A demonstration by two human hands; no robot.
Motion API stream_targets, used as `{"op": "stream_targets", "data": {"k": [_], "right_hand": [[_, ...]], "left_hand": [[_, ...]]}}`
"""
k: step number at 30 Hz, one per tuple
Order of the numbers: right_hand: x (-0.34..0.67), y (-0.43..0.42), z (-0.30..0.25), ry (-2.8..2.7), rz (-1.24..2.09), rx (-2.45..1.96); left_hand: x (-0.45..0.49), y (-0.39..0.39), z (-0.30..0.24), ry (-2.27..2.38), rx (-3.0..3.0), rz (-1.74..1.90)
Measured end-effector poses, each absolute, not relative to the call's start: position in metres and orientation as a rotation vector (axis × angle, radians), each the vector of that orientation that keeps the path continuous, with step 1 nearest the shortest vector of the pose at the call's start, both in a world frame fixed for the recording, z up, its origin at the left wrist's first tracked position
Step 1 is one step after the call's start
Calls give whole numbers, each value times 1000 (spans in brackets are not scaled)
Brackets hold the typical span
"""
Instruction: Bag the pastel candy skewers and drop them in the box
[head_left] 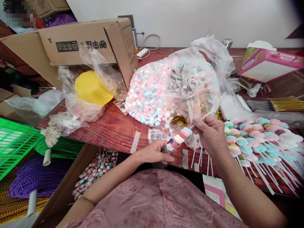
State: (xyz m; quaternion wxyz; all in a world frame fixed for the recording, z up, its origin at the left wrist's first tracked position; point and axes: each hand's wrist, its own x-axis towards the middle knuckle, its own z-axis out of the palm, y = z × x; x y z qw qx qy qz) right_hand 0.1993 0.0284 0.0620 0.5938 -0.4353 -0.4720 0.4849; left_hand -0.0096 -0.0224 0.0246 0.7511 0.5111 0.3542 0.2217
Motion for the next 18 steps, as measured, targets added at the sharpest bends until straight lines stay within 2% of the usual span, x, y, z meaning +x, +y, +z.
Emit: {"op": "stream_targets", "data": {"k": [6, 10, 12, 18], "right_hand": [[197, 29, 71, -1188, 1326, -899], [191, 23, 64, -1108, 1420, -875], [192, 19, 60, -1089, 1375, -926], [202, 8, 65, -1252, 972, -1215]], "left_hand": [[-6, -27, 33, 563, 1043, 319], [-5, -28, 32, 607, 1000, 459], [-5, -28, 29, 663, 1005, 520], [-5, -27, 26, 808, 1036, 579]]}}
